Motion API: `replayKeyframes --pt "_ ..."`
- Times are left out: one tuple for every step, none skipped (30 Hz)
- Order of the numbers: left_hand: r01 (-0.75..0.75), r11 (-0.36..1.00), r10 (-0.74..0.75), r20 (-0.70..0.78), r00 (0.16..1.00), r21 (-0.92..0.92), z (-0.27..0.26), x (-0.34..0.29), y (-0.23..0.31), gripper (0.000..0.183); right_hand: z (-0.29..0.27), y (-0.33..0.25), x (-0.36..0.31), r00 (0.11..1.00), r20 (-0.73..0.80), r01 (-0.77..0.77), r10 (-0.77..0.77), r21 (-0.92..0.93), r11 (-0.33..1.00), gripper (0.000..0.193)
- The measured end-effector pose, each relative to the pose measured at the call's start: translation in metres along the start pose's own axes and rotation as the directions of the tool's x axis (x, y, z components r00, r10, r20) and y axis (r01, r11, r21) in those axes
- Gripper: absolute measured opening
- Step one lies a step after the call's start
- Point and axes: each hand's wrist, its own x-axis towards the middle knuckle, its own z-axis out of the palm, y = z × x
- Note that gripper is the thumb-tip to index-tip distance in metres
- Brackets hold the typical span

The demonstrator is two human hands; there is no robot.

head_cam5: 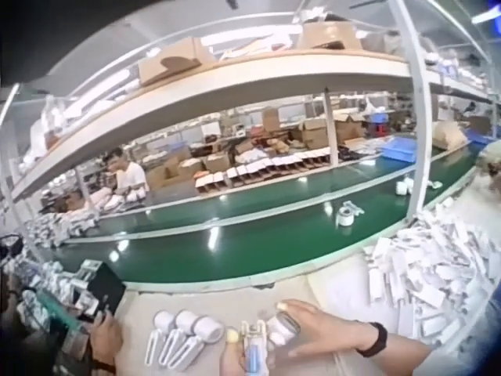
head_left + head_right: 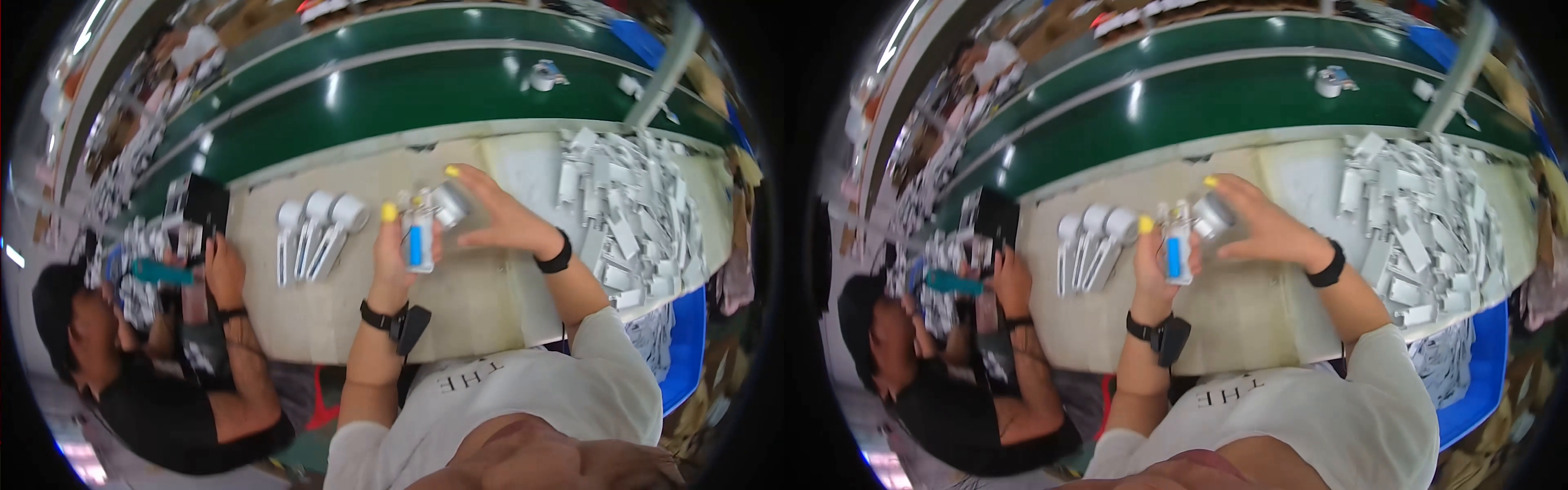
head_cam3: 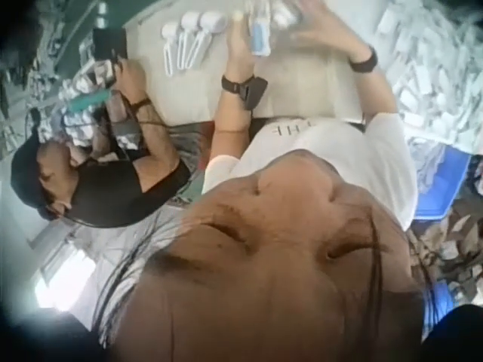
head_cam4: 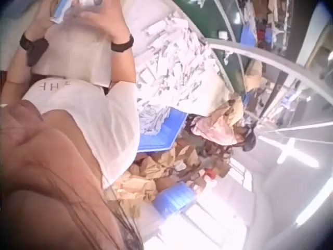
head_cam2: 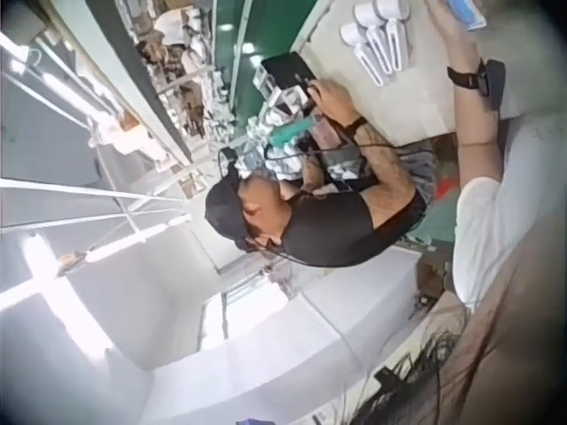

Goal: The person assembles handheld fans by fitting a fan head onto a handle containing a battery and then snapping on a handle cover. They repeat this process multiple times, placing each completed fan on the workbench before reaching for the next set of components.

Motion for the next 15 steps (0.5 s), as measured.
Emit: replayKeyframes --pt "-0.028 1.0 0.027 -0.04 0.999 -0.012 -0.001 -0.003 0.001 0.048 0.004 0.004 -0.003 0.982 0.107 -0.181 0.155 0.298 0.937 0.082" --pt "0.016 1.0 -0.016 0.008 1.0 -0.016 -0.004 -0.004 0.002 0.046 0.01 0.007 -0.002 0.928 0.255 -0.37 0.272 0.532 0.762 0.086" --pt "0.064 0.998 -0.063 0.065 0.996 -0.015 -0.004 -0.006 0.003 0.045 0.013 0.007 0.002 0.926 0.279 -0.37 0.254 0.54 0.756 0.086" --pt "0.051 0.999 -0.05 0.046 0.998 -0.021 -0.004 -0.008 0.003 0.045 0.013 0.004 0.005 0.882 0.346 -0.467 0.321 0.539 0.701 0.086" --pt "0.039 0.999 -0.038 -0.026 0.999 0.037 -0.002 -0.01 0.004 0.043 0.011 0.002 0.007 0.827 0.407 -0.559 0.387 0.527 0.64 0.087" --pt "0.034 0.995 -0.025 -0.093 0.995 0.095 -0.002 -0.009 0.005 0.041 0.008 0.003 0.008 0.826 0.417 -0.56 0.38 0.526 0.64 0.087" --pt "0.008 0.996 -0.002 -0.067 0.998 0.09 -0.002 -0.01 0.004 0.038 0.004 0.002 0.005 0.81 0.414 -0.586 0.415 0.605 0.539 0.087" --pt "-0.001 0.997 0.007 -0.075 0.997 0.083 0.0 -0.01 0.003 0.038 0.0 0.0 0.006 0.789 0.416 -0.601 0.452 0.674 0.43 0.086" --pt "-0.004 0.999 0.009 -0.106 0.994 0.04 0.004 -0.011 0.002 0.037 -0.003 -0.005 0.008 0.832 0.331 -0.536 0.445 0.685 0.494 0.083" --pt "-0.006 1.0 0.005 -0.134 0.991 -0.011 0.007 -0.01 -0.002 0.036 -0.006 -0.004 0.004 0.827 0.344 -0.547 0.445 0.675 0.495 0.083" --pt "-0.015 1.0 0.011 -0.139 0.99 -0.026 0.008 -0.009 -0.005 0.036 -0.008 -0.002 0.001 0.836 0.335 -0.536 0.434 0.67 0.514 0.081" --pt "-0.017 1.0 0.016 -0.079 0.997 -0.021 0.008 -0.008 -0.007 0.035 -0.011 0.001 -0.002 0.845 0.328 -0.524 0.422 0.664 0.533 0.08" --pt "-0.021 1.0 0.02 -0.015 1.0 -0.011 0.008 -0.009 -0.007 0.033 -0.009 0.012 -0.008 0.843 0.339 -0.53 0.418 0.657 0.536 0.08" --pt "-0.021 1.0 0.021 -0.007 1.0 -0.023 0.008 -0.007 -0.007 0.033 -0.006 0.026 -0.016 0.751 0.536 -0.63 0.386 0.757 0.173 0.079" --pt "-0.016 1.0 0.016 -0.015 1.0 -0.012 0.01 -0.007 -0.006 0.032 -0.006 0.037 -0.023 0.661 0.698 -0.666 0.274 0.715 -0.214 0.079"
